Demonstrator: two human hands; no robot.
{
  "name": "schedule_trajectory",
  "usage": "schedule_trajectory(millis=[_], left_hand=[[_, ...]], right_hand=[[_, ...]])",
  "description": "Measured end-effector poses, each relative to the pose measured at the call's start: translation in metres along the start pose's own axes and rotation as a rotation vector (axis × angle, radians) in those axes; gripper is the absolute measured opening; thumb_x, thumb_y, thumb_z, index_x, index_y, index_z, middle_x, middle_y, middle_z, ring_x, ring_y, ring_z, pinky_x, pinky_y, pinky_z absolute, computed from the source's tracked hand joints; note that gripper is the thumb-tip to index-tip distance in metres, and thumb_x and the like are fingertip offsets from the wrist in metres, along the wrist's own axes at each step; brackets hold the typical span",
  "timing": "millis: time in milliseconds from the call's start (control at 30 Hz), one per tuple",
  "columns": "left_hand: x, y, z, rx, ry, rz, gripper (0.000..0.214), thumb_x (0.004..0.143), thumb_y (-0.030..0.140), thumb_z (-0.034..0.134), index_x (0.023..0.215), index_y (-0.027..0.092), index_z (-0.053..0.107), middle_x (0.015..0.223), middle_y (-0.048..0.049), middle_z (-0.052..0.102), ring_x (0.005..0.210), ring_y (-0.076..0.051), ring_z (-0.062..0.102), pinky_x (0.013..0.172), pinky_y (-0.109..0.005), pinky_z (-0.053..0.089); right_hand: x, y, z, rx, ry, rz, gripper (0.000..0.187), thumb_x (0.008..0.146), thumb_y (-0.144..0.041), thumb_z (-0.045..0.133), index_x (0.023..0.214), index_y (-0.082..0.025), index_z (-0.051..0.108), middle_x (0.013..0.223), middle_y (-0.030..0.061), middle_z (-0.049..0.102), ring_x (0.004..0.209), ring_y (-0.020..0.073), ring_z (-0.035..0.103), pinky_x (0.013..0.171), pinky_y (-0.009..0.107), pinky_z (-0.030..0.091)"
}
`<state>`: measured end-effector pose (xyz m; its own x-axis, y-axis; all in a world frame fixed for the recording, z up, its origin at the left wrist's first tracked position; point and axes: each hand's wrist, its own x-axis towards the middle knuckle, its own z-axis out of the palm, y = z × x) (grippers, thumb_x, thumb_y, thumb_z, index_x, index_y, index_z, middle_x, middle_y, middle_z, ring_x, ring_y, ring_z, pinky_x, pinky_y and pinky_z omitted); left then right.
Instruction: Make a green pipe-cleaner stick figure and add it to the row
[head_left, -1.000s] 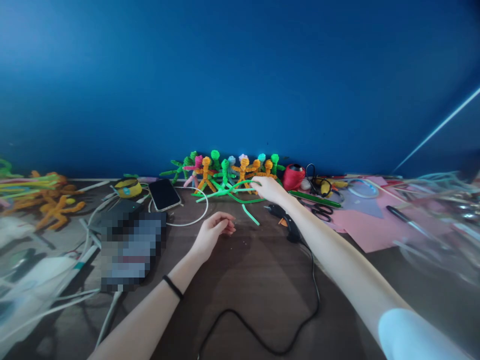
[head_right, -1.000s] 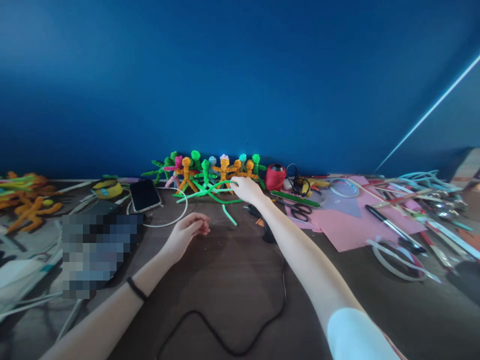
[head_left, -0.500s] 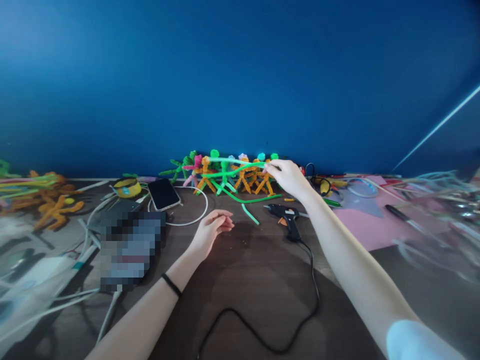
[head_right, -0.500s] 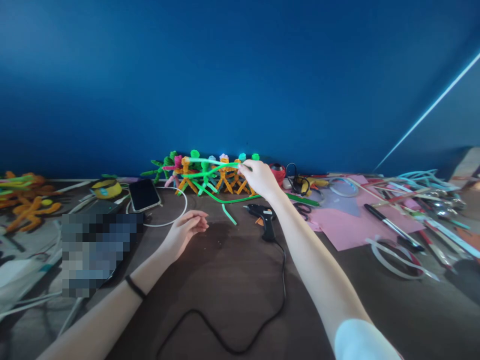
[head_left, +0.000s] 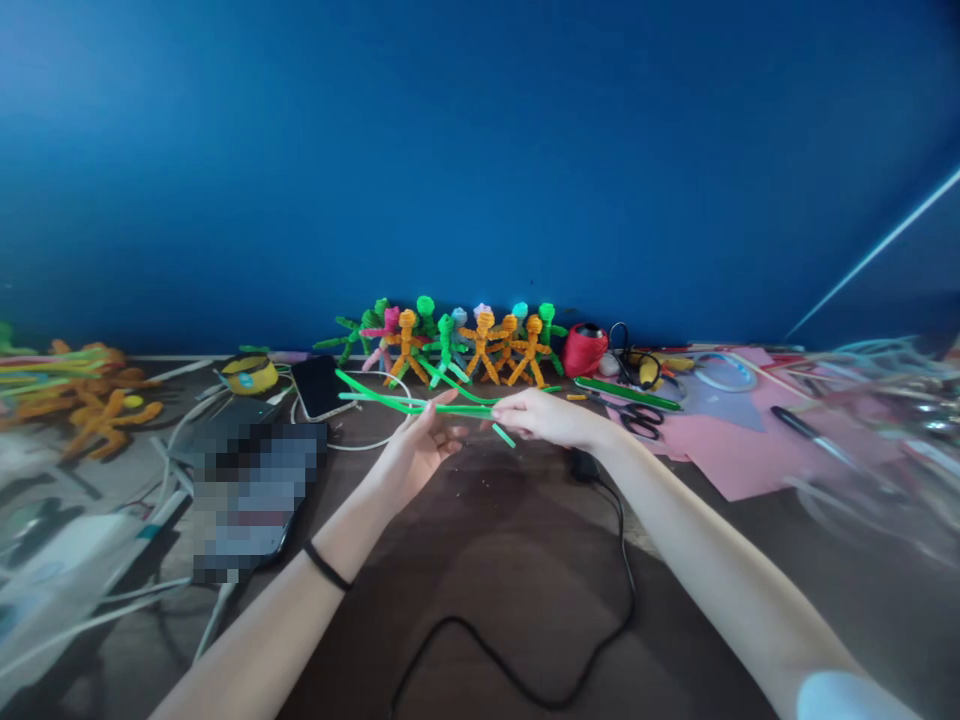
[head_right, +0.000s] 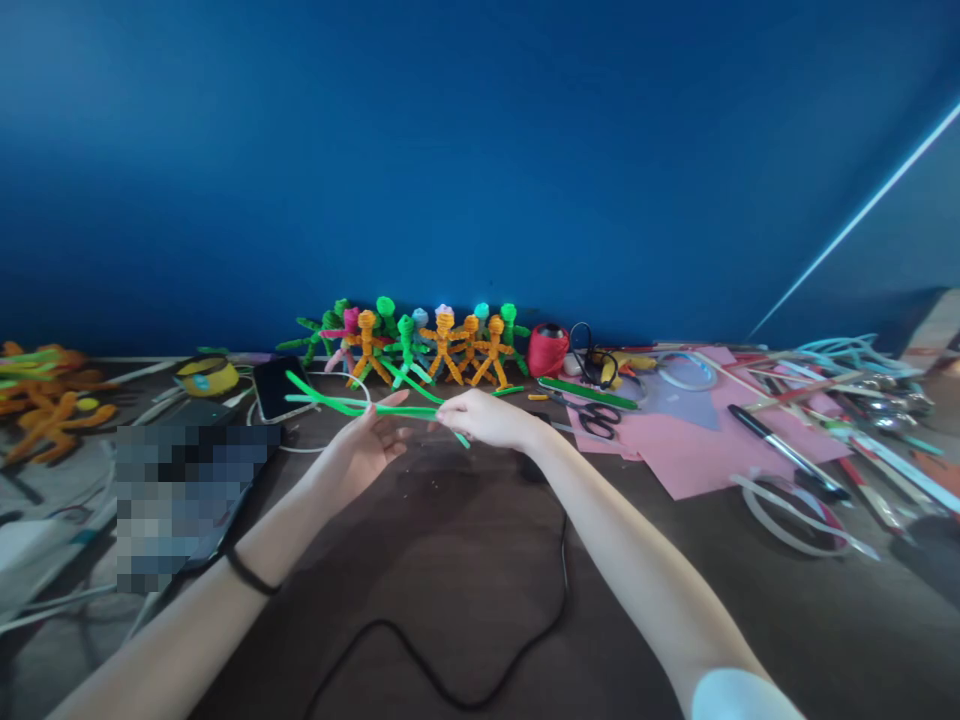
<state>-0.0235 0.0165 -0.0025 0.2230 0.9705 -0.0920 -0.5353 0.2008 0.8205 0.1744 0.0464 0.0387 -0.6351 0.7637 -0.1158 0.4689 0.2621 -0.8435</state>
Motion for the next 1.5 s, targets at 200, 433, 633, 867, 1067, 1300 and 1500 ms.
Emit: schedule_trajectory(millis=[200, 433, 633, 867, 1067, 1300, 1500], left_hand=[[0.004, -0.004, 0.000, 0.031, 0.049, 0.075, 0.025, 0.072, 0.033, 0.065, 0.085, 0.012, 0.067, 0.073, -0.0033, 0.065, 0.062, -0.011, 0.060, 0.061, -0.022, 0.048], [0.001, -0.013, 0.007, 0.105, 0.039, 0.037, 0.021, 0.070, 0.032, 0.068, 0.069, 0.011, 0.061, 0.066, -0.0026, 0.063, 0.058, -0.012, 0.060, 0.060, -0.026, 0.049], [-0.002, -0.016, 0.010, 0.172, -0.024, -0.001, 0.025, 0.072, 0.035, 0.065, 0.072, 0.010, 0.062, 0.066, -0.0050, 0.064, 0.059, -0.014, 0.060, 0.060, -0.028, 0.050], [-0.002, -0.012, 0.008, 0.132, -0.007, 0.013, 0.021, 0.073, 0.032, 0.065, 0.072, 0.011, 0.062, 0.070, -0.0048, 0.064, 0.060, -0.013, 0.059, 0.062, -0.026, 0.048], [-0.001, -0.016, 0.009, 0.125, -0.027, 0.027, 0.025, 0.071, 0.035, 0.066, 0.074, 0.011, 0.064, 0.071, -0.0052, 0.065, 0.062, -0.013, 0.060, 0.062, -0.025, 0.048], [-0.001, -0.020, 0.008, 0.197, 0.043, 0.061, 0.024, 0.068, 0.034, 0.068, 0.075, 0.012, 0.061, 0.065, -0.0023, 0.064, 0.063, -0.014, 0.061, 0.066, -0.027, 0.049], [0.001, -0.018, 0.006, 0.178, 0.088, 0.081, 0.024, 0.072, 0.035, 0.065, 0.073, 0.012, 0.059, 0.063, -0.0027, 0.064, 0.063, -0.014, 0.062, 0.068, -0.027, 0.048]], right_hand=[[-0.002, -0.002, 0.001, -0.049, -0.195, 0.037, 0.032, 0.085, -0.034, 0.042, 0.082, -0.011, 0.063, 0.056, -0.0014, 0.050, 0.050, 0.0074, 0.046, 0.050, 0.020, 0.036], [-0.002, 0.000, 0.003, -0.112, -0.300, 0.044, 0.042, 0.080, -0.048, 0.048, 0.090, -0.013, 0.067, 0.065, 0.0028, 0.062, 0.057, 0.0089, 0.052, 0.052, 0.018, 0.041], [0.000, 0.003, 0.011, -0.124, -0.169, -0.029, 0.036, 0.083, -0.040, 0.046, 0.065, -0.013, 0.061, 0.053, -0.0010, 0.057, 0.048, 0.0070, 0.050, 0.051, 0.019, 0.037], [0.000, 0.005, 0.008, -0.003, -0.238, -0.020, 0.030, 0.081, -0.040, 0.049, 0.076, -0.013, 0.061, 0.059, -0.0003, 0.060, 0.047, 0.0065, 0.050, 0.046, 0.018, 0.037], [0.001, 0.007, 0.012, 0.069, -0.197, 0.035, 0.025, 0.077, -0.038, 0.055, 0.076, -0.013, 0.057, 0.057, -0.0014, 0.057, 0.041, 0.0048, 0.046, 0.038, 0.016, 0.035], [0.004, 0.012, 0.015, 0.069, -0.165, 0.017, 0.027, 0.079, -0.039, 0.053, 0.069, -0.014, 0.055, 0.045, -0.0040, 0.052, 0.035, 0.0053, 0.046, 0.039, 0.017, 0.040], [0.002, 0.013, 0.012, -0.030, -0.127, 0.024, 0.024, 0.080, -0.033, 0.052, 0.075, -0.013, 0.062, 0.045, -0.0037, 0.051, 0.036, 0.0044, 0.045, 0.038, 0.015, 0.035]])
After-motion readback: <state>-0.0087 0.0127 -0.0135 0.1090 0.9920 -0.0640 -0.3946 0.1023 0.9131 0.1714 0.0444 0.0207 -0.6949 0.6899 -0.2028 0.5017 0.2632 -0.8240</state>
